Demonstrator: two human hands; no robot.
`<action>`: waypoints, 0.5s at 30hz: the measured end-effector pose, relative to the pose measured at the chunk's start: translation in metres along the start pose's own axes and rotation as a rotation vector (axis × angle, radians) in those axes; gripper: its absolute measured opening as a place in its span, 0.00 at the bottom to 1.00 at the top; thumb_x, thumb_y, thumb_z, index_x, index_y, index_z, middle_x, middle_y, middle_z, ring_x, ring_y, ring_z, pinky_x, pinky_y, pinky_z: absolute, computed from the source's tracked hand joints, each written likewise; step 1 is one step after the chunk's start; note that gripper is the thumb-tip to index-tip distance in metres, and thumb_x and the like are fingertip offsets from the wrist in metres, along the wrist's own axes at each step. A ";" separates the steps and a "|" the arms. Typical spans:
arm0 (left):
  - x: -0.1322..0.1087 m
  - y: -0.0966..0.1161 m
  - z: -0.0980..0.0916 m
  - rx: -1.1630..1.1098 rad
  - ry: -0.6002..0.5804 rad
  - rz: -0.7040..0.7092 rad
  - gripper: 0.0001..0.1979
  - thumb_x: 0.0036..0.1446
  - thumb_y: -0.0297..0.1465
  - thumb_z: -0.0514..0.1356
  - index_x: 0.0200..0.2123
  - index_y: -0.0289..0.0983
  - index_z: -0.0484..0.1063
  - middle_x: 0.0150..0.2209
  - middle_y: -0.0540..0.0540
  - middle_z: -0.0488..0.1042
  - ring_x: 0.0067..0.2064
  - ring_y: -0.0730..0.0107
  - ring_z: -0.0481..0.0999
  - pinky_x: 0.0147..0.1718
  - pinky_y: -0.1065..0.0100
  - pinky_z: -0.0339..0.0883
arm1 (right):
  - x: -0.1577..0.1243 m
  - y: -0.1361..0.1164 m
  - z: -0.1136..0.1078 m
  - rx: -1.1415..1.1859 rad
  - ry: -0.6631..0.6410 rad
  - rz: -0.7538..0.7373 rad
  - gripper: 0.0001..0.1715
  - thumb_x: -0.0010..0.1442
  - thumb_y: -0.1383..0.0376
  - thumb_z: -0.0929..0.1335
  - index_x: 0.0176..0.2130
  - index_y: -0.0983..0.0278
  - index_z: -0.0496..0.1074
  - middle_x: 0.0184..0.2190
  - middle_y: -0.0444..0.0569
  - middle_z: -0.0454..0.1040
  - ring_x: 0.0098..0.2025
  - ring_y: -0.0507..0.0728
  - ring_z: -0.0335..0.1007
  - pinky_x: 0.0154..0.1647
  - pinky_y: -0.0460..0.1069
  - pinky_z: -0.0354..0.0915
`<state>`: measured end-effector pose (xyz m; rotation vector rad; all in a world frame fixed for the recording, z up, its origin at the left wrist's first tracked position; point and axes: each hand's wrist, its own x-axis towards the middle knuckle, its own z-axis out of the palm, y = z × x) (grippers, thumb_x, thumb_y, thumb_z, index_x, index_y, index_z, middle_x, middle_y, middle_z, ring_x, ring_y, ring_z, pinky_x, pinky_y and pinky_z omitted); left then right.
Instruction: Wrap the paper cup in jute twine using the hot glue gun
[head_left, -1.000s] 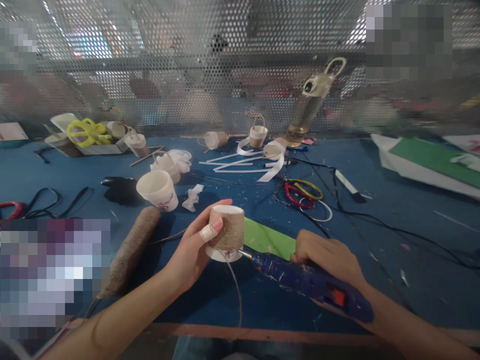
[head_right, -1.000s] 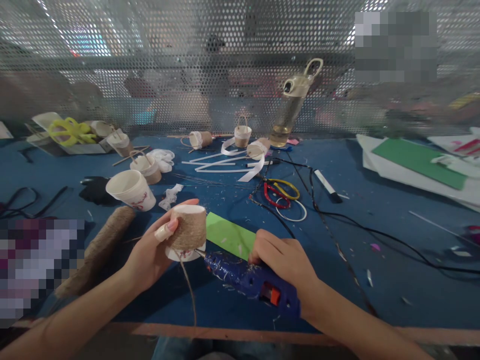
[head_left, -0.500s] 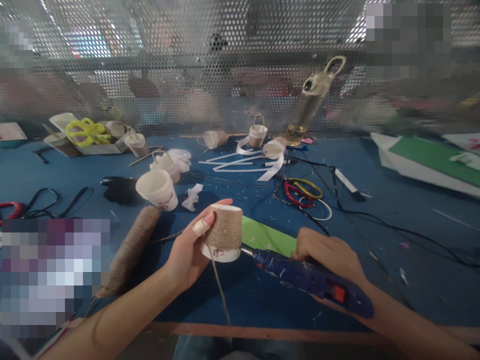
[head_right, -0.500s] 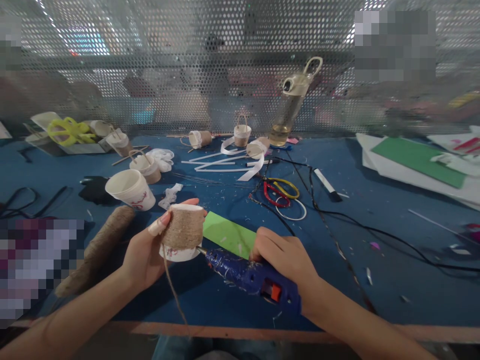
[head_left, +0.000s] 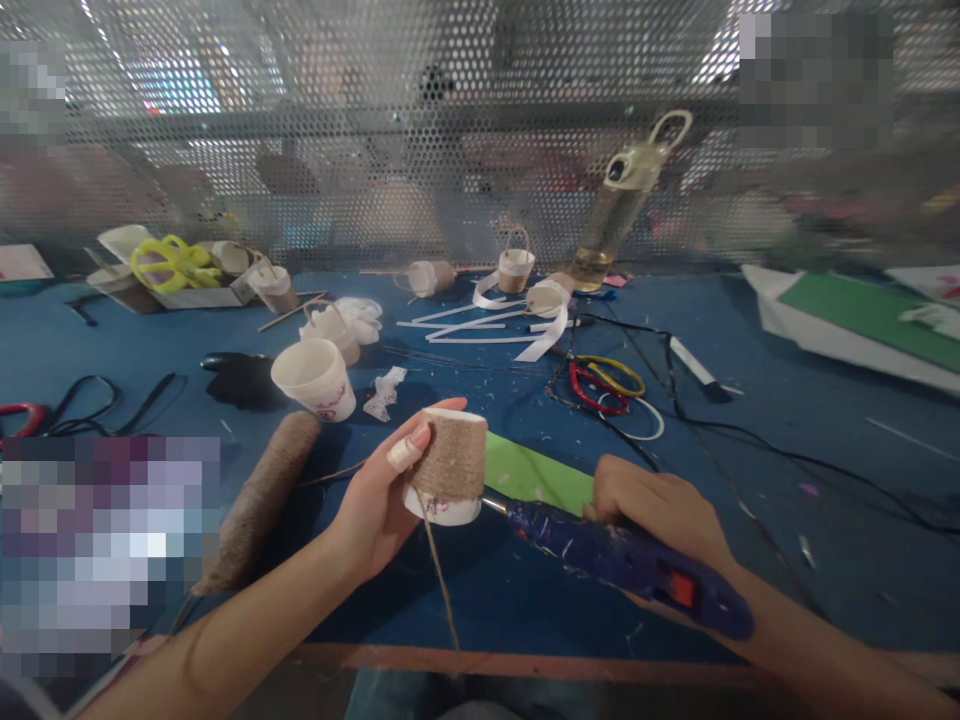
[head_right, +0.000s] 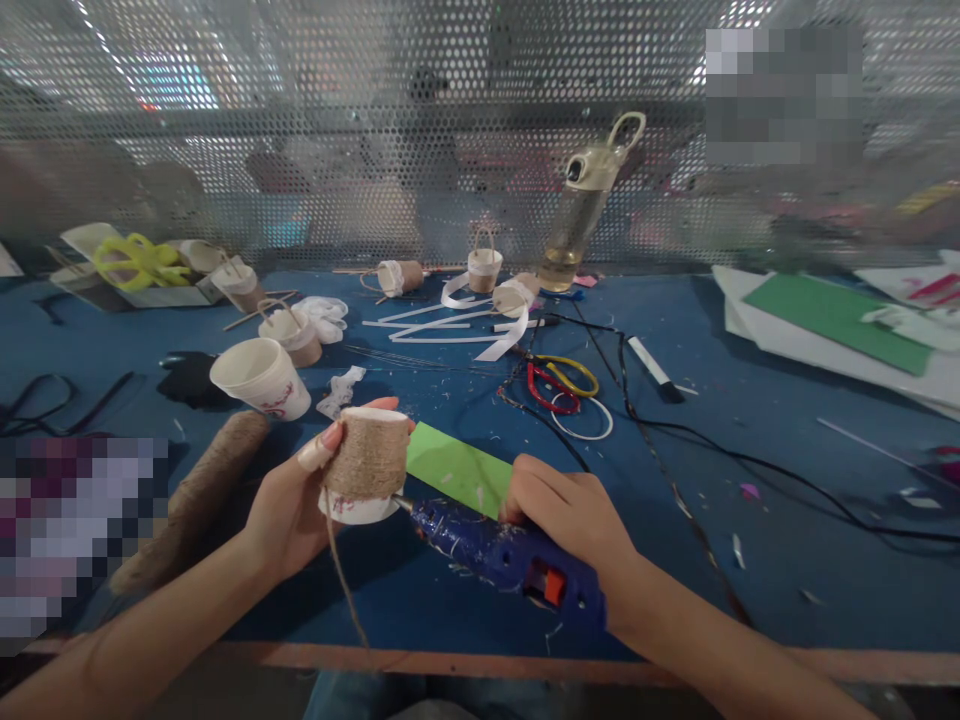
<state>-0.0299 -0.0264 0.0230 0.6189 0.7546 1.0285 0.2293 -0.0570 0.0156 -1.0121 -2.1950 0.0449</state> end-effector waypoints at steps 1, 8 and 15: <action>0.000 0.000 0.000 0.002 -0.003 0.001 0.22 0.59 0.41 0.64 0.55 0.40 0.78 0.49 0.41 0.81 0.45 0.56 0.78 0.42 0.62 0.69 | 0.000 -0.001 0.000 0.004 0.006 0.002 0.18 0.60 0.79 0.63 0.29 0.58 0.54 0.24 0.38 0.56 0.23 0.48 0.56 0.24 0.47 0.48; -0.001 -0.001 0.001 -0.046 -0.007 -0.025 0.22 0.59 0.42 0.64 0.53 0.38 0.80 0.49 0.40 0.82 0.45 0.57 0.79 0.42 0.63 0.71 | 0.000 -0.001 -0.001 -0.063 -0.032 0.022 0.18 0.60 0.79 0.62 0.28 0.59 0.54 0.24 0.38 0.57 0.22 0.48 0.55 0.25 0.46 0.50; -0.002 0.005 0.002 -0.052 -0.002 -0.007 0.21 0.59 0.42 0.64 0.53 0.39 0.80 0.51 0.41 0.82 0.49 0.56 0.79 0.43 0.64 0.72 | 0.001 0.010 -0.007 0.010 -0.118 -0.013 0.11 0.58 0.70 0.64 0.30 0.58 0.56 0.25 0.39 0.59 0.22 0.50 0.57 0.23 0.47 0.51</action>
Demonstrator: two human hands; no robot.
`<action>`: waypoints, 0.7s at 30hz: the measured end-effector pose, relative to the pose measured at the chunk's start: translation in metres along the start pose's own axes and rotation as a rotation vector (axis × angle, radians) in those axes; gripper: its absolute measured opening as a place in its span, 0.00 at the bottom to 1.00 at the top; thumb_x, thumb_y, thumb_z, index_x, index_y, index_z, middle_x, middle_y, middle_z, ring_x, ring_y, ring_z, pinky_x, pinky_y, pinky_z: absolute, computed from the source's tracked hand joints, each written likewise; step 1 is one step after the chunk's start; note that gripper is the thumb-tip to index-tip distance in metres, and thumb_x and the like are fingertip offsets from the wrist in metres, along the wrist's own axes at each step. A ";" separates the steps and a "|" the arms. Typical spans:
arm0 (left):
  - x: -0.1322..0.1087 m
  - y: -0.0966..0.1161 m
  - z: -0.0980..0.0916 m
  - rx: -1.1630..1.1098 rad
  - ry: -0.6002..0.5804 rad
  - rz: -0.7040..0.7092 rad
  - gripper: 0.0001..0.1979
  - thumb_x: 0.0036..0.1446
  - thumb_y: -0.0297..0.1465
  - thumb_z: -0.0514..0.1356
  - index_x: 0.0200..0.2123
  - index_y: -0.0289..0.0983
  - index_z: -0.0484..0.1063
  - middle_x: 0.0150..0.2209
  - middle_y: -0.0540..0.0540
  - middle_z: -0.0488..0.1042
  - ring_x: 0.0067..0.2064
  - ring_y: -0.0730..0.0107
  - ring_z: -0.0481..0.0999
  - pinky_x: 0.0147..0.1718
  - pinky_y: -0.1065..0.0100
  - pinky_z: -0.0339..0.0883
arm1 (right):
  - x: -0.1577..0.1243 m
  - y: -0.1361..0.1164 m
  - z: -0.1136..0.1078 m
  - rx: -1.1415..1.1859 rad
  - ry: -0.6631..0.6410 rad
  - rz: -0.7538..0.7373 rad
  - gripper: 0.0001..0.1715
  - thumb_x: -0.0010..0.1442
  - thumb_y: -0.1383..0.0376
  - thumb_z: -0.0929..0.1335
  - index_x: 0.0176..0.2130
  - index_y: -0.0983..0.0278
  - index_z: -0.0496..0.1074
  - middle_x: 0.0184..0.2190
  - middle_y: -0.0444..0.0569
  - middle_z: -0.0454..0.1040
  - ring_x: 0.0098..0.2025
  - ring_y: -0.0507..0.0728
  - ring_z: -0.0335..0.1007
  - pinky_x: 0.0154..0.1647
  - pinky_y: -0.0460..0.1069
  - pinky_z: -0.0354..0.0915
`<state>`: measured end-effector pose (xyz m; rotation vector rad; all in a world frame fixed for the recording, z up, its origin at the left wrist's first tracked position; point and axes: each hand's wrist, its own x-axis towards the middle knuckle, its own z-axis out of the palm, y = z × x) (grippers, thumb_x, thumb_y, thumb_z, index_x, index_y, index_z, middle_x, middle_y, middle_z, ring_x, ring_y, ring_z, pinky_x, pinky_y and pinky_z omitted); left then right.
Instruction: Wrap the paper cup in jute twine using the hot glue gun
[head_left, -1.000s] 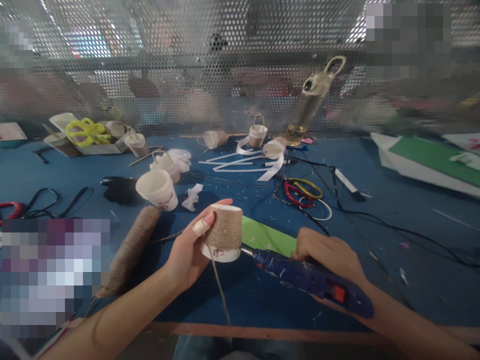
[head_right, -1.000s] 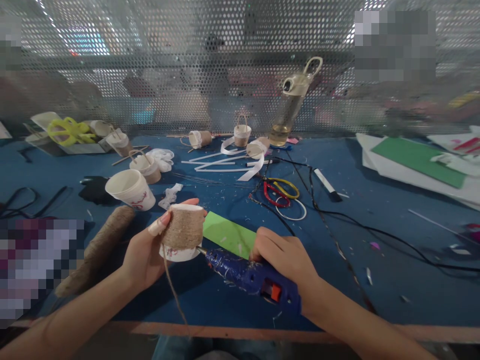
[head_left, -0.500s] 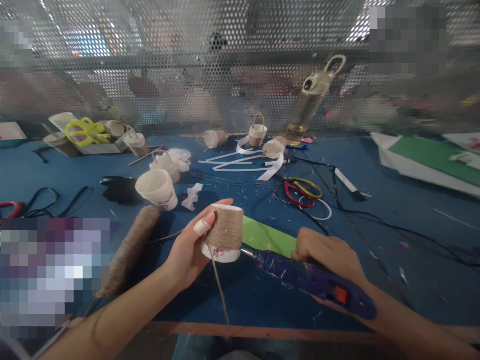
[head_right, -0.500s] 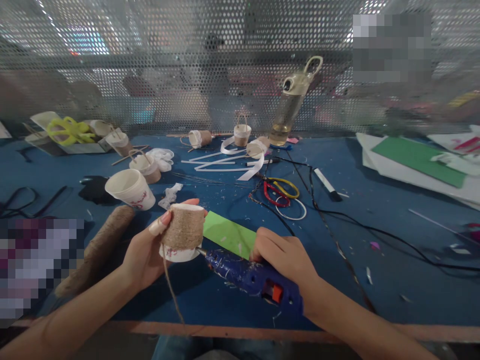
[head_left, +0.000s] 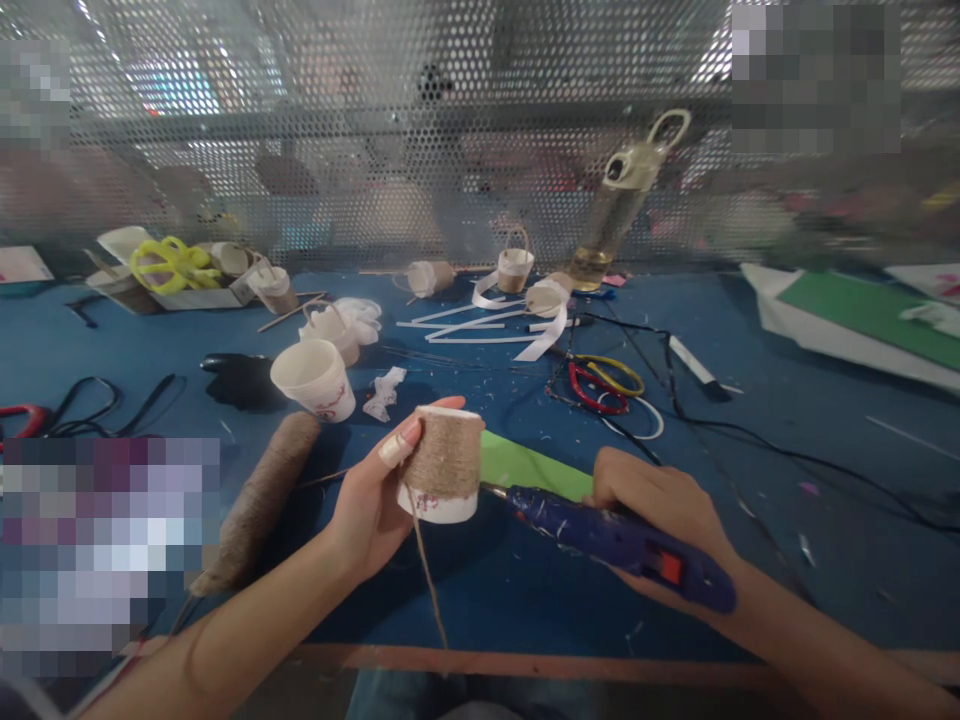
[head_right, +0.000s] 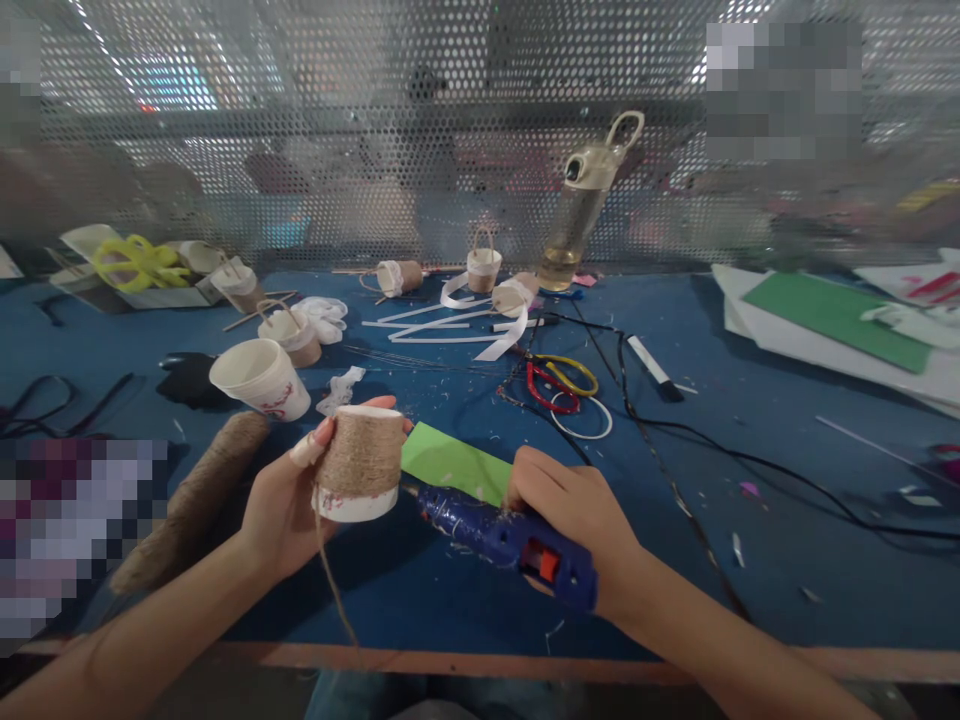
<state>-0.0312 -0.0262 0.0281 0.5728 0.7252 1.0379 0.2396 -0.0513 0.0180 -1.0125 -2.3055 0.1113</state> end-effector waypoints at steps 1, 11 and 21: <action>0.000 0.001 0.000 0.004 0.004 0.013 0.21 0.59 0.41 0.64 0.53 0.39 0.80 0.50 0.41 0.82 0.49 0.57 0.78 0.43 0.65 0.72 | 0.000 0.003 0.000 -0.001 -0.008 0.011 0.11 0.58 0.70 0.65 0.31 0.58 0.57 0.26 0.39 0.61 0.22 0.50 0.58 0.24 0.47 0.52; 0.000 0.001 0.000 0.101 0.047 0.064 0.23 0.55 0.41 0.68 0.53 0.41 0.79 0.46 0.43 0.81 0.45 0.59 0.77 0.41 0.65 0.71 | 0.008 0.014 0.020 -0.016 -0.225 0.225 0.32 0.59 0.56 0.75 0.57 0.63 0.65 0.52 0.57 0.73 0.46 0.64 0.76 0.43 0.56 0.72; 0.004 -0.005 -0.003 0.156 0.003 0.153 0.20 0.52 0.35 0.71 0.50 0.45 0.80 0.47 0.47 0.80 0.47 0.62 0.76 0.45 0.66 0.69 | 0.009 -0.013 0.006 0.512 -0.224 0.060 0.03 0.66 0.66 0.70 0.42 0.60 0.72 0.47 0.50 0.76 0.46 0.56 0.73 0.48 0.52 0.70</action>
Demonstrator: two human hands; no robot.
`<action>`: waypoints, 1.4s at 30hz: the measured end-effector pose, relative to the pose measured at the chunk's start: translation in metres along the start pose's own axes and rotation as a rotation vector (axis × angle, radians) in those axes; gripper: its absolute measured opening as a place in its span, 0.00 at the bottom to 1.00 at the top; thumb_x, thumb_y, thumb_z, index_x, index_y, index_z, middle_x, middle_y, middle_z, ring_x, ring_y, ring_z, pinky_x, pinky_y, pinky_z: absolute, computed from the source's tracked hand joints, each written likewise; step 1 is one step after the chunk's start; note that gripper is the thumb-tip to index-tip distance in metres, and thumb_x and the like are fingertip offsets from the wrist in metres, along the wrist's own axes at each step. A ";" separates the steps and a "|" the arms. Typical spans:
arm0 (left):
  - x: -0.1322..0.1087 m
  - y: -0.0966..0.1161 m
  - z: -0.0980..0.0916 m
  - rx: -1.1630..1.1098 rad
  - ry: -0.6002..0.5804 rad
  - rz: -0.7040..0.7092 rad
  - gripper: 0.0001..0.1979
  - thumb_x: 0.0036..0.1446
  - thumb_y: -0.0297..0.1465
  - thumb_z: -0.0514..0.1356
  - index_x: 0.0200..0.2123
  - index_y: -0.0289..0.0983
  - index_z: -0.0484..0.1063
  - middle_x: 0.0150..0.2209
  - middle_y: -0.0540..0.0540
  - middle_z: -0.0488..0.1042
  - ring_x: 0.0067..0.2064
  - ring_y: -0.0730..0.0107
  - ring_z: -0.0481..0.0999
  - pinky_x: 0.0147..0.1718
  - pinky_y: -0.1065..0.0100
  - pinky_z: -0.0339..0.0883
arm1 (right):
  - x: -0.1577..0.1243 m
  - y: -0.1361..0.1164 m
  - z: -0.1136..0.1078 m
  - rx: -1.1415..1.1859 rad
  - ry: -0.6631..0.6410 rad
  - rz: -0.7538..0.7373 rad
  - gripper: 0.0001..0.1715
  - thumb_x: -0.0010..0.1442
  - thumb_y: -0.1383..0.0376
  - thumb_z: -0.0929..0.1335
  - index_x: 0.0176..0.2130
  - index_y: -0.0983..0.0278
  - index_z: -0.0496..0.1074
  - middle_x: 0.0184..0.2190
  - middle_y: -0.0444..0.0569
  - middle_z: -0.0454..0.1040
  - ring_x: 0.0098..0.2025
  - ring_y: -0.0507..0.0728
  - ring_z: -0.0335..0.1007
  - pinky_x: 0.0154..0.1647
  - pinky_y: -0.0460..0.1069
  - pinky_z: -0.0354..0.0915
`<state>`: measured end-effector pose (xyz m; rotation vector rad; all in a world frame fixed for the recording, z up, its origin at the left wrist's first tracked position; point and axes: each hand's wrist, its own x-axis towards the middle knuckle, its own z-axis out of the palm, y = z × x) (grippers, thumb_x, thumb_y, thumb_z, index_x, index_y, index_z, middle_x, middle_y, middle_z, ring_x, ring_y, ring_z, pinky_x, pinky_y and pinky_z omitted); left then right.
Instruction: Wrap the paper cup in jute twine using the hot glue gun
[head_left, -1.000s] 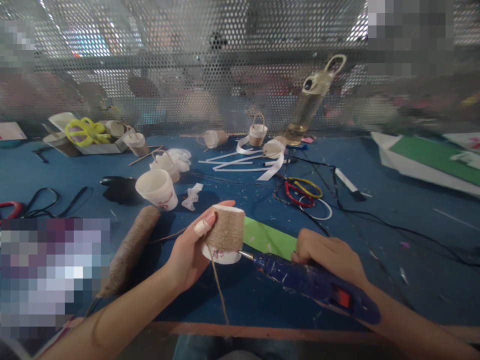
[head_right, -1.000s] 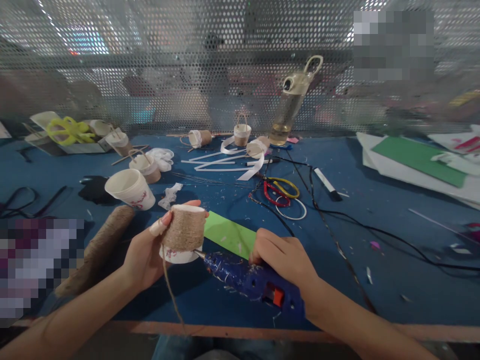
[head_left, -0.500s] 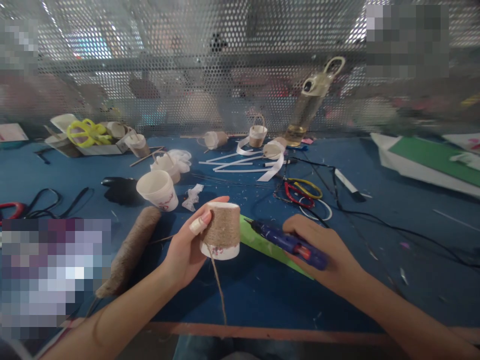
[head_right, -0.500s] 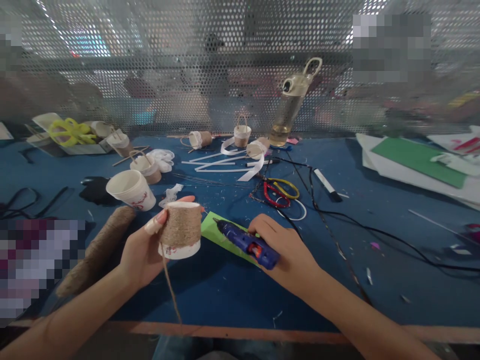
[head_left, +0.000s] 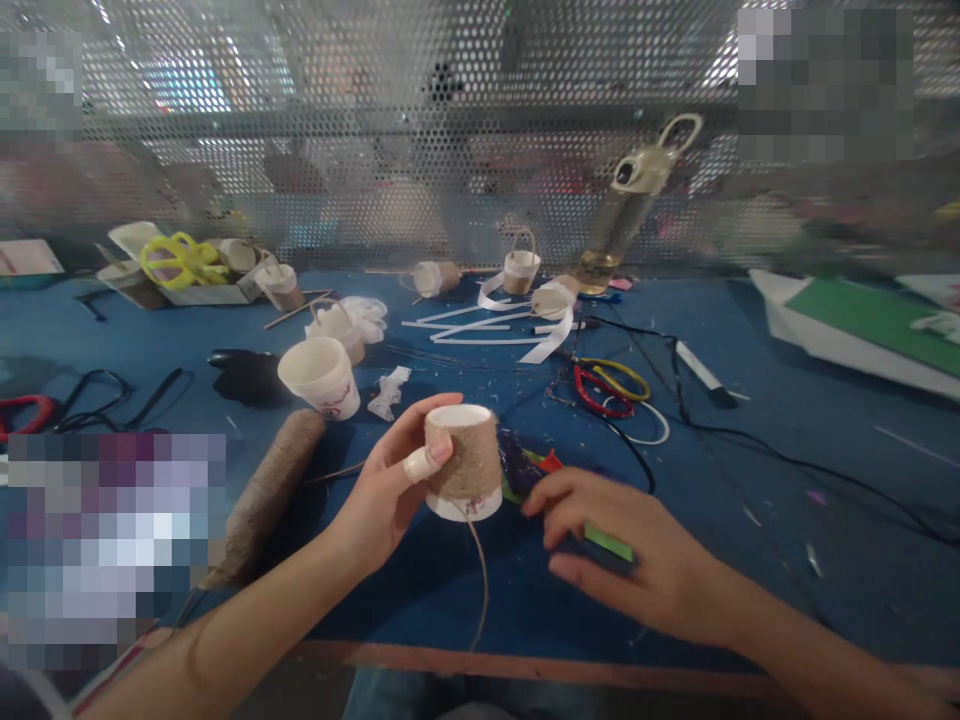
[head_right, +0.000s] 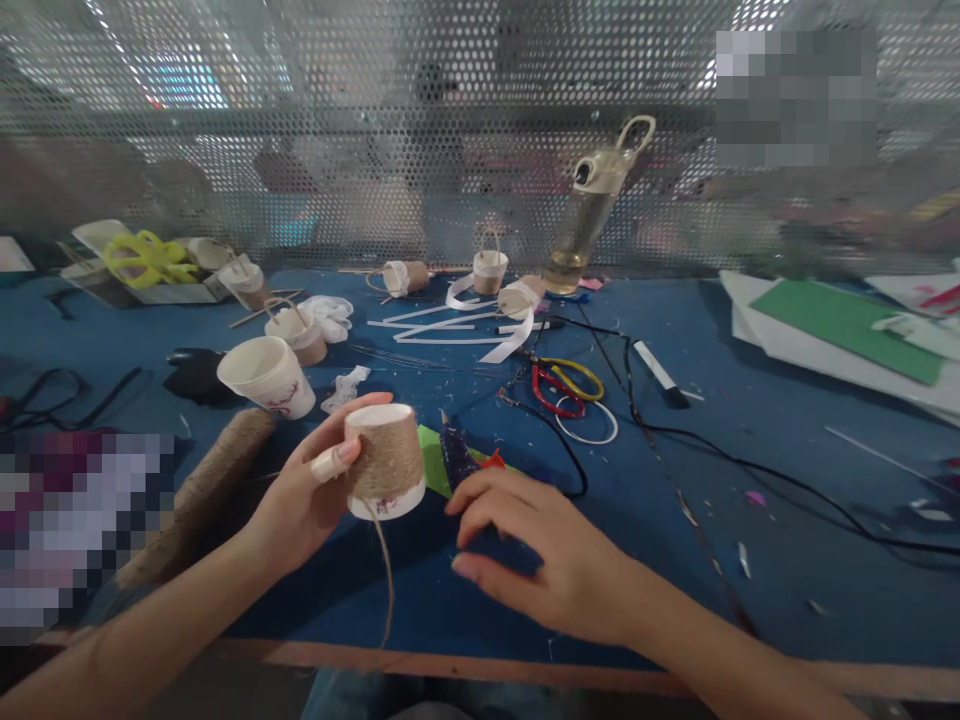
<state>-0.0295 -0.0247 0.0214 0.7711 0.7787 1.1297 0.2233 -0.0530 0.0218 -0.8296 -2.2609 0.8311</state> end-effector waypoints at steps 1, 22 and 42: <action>0.000 -0.001 0.000 0.010 -0.005 0.015 0.20 0.53 0.35 0.71 0.50 0.45 0.79 0.47 0.47 0.80 0.48 0.63 0.75 0.45 0.66 0.68 | -0.001 -0.006 0.001 0.119 -0.102 0.062 0.05 0.65 0.65 0.71 0.43 0.60 0.72 0.52 0.51 0.75 0.44 0.54 0.74 0.44 0.49 0.71; 0.001 -0.006 -0.001 0.347 -0.018 0.133 0.22 0.57 0.37 0.70 0.54 0.47 0.74 0.51 0.48 0.78 0.54 0.61 0.75 0.51 0.64 0.67 | -0.003 0.000 0.020 -0.094 0.094 0.130 0.05 0.71 0.64 0.65 0.43 0.61 0.71 0.18 0.33 0.58 0.17 0.47 0.54 0.21 0.45 0.50; 0.000 -0.002 0.002 0.278 -0.046 -0.034 0.20 0.55 0.39 0.70 0.52 0.46 0.78 0.51 0.46 0.79 0.54 0.55 0.74 0.51 0.61 0.65 | -0.004 -0.005 0.012 -0.175 0.151 0.066 0.08 0.71 0.65 0.64 0.39 0.61 0.72 0.27 0.43 0.78 0.22 0.50 0.68 0.24 0.46 0.60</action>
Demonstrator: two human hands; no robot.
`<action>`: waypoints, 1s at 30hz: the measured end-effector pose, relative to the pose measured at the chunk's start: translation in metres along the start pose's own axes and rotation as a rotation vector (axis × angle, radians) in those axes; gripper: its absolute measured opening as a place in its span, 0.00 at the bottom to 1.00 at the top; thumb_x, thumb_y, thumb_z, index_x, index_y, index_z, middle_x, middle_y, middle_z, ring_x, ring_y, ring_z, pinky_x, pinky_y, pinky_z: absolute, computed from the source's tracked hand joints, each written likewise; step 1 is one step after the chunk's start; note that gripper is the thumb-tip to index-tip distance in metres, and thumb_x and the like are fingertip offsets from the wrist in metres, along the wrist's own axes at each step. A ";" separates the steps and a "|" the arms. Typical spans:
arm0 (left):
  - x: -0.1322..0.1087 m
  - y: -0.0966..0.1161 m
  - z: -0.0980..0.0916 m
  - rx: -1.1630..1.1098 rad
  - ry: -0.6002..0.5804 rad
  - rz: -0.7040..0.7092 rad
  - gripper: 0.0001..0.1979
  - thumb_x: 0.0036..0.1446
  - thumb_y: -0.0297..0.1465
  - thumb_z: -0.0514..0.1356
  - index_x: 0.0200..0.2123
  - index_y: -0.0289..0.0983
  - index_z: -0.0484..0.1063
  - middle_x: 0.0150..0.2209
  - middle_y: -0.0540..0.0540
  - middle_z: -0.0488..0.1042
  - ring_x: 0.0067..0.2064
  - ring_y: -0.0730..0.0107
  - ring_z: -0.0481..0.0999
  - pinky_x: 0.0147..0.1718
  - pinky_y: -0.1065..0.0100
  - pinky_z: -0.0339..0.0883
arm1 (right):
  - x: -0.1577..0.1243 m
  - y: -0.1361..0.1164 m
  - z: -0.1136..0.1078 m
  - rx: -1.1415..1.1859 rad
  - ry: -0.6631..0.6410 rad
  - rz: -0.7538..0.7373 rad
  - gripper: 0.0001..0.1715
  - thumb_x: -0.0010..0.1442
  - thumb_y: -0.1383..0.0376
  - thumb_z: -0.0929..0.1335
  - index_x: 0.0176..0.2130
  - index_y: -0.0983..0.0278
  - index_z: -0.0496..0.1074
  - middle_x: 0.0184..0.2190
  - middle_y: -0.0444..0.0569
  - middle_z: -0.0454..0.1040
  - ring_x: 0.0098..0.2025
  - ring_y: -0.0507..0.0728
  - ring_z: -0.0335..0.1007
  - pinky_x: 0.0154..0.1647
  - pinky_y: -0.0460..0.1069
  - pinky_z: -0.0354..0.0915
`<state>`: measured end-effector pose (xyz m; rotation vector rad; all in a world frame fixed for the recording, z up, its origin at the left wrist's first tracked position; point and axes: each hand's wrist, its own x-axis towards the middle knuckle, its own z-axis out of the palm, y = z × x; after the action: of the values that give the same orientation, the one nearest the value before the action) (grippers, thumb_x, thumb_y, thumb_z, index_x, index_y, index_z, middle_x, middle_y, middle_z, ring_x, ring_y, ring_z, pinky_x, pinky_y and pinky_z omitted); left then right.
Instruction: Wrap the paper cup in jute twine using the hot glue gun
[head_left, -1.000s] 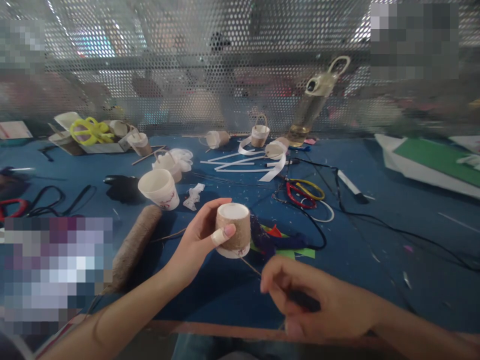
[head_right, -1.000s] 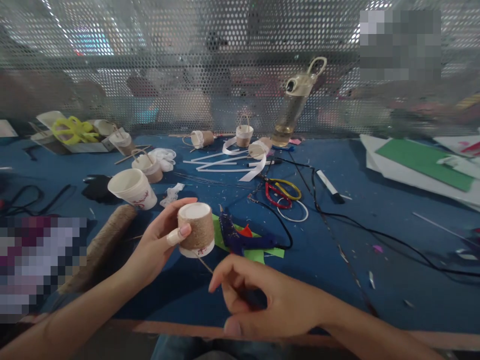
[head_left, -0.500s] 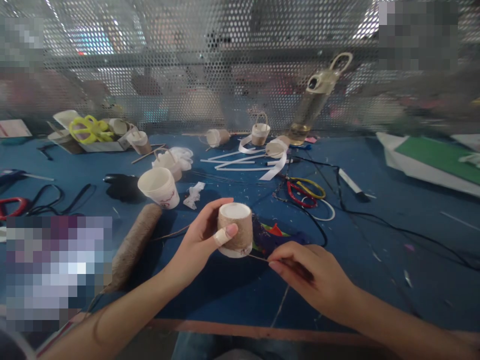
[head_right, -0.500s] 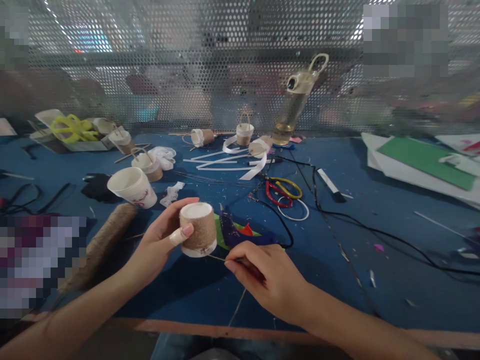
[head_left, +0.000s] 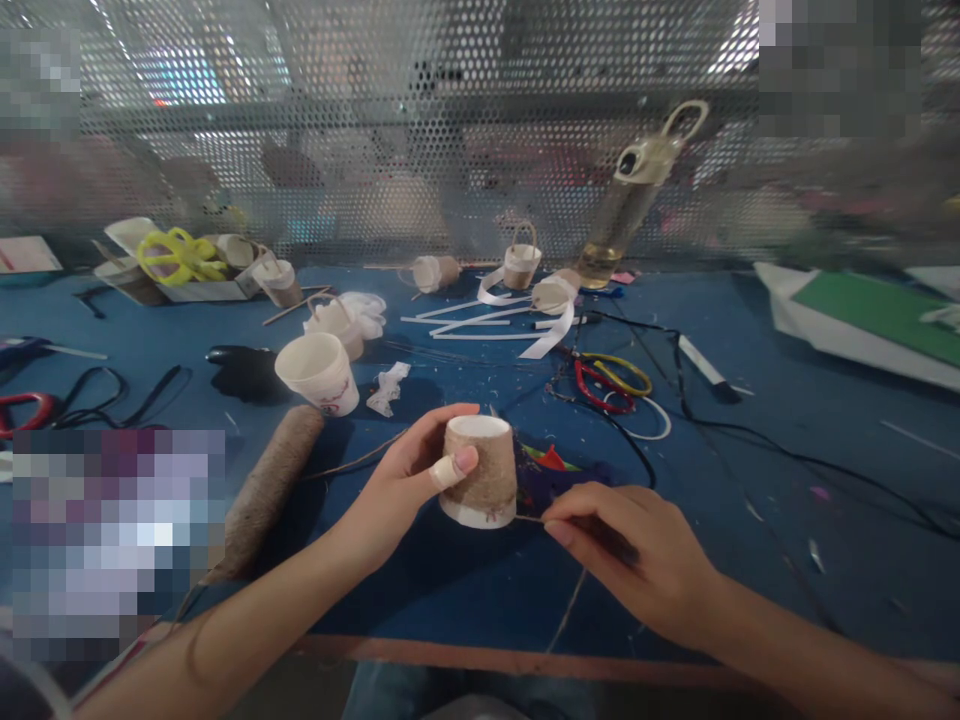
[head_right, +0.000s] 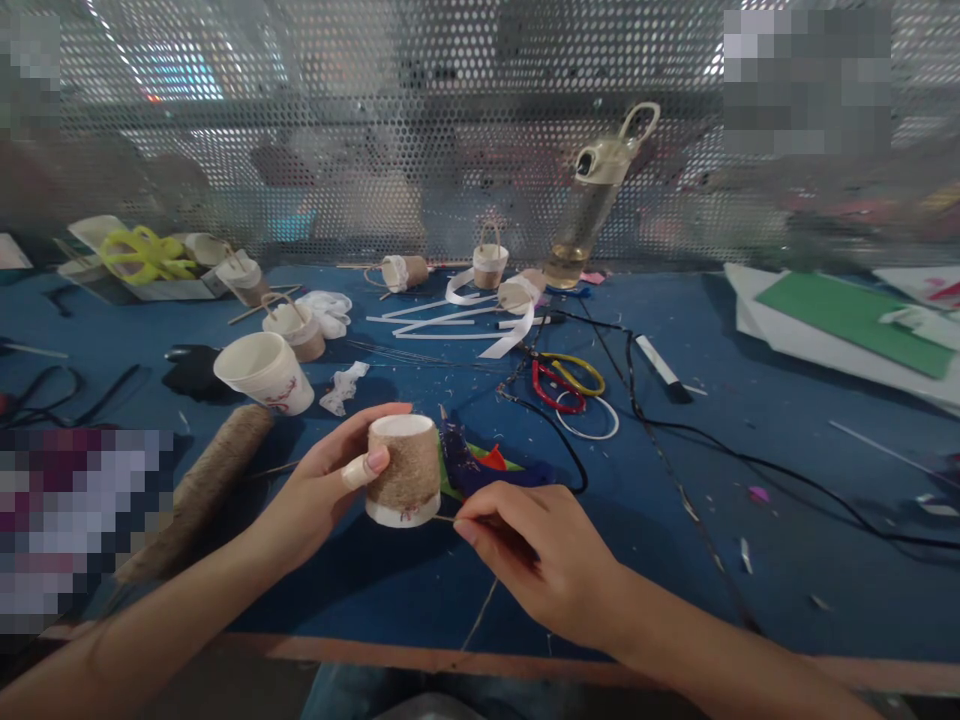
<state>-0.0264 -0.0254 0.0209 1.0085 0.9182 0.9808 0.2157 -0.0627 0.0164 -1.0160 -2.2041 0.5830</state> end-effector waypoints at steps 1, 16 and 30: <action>0.000 0.000 0.000 0.001 -0.006 -0.001 0.20 0.55 0.39 0.70 0.52 0.46 0.78 0.51 0.46 0.79 0.54 0.55 0.73 0.51 0.61 0.65 | 0.000 0.000 0.000 -0.002 0.005 -0.006 0.07 0.71 0.65 0.64 0.39 0.60 0.72 0.27 0.42 0.78 0.22 0.50 0.67 0.24 0.46 0.60; -0.001 -0.001 0.000 -0.021 -0.074 -0.029 0.20 0.56 0.40 0.69 0.52 0.46 0.78 0.53 0.45 0.78 0.55 0.54 0.73 0.52 0.59 0.64 | -0.001 0.000 -0.001 -0.002 0.004 0.009 0.07 0.70 0.64 0.65 0.38 0.61 0.71 0.25 0.42 0.76 0.21 0.49 0.66 0.24 0.45 0.60; -0.002 -0.001 0.000 -0.030 -0.144 0.003 0.21 0.54 0.40 0.71 0.52 0.47 0.79 0.50 0.46 0.78 0.52 0.57 0.73 0.50 0.62 0.64 | 0.002 -0.001 -0.001 0.019 -0.020 0.021 0.10 0.70 0.65 0.65 0.35 0.62 0.71 0.22 0.40 0.72 0.20 0.48 0.62 0.23 0.45 0.57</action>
<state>-0.0268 -0.0275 0.0202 1.0414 0.7811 0.9091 0.2147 -0.0615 0.0186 -1.0291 -2.2035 0.6242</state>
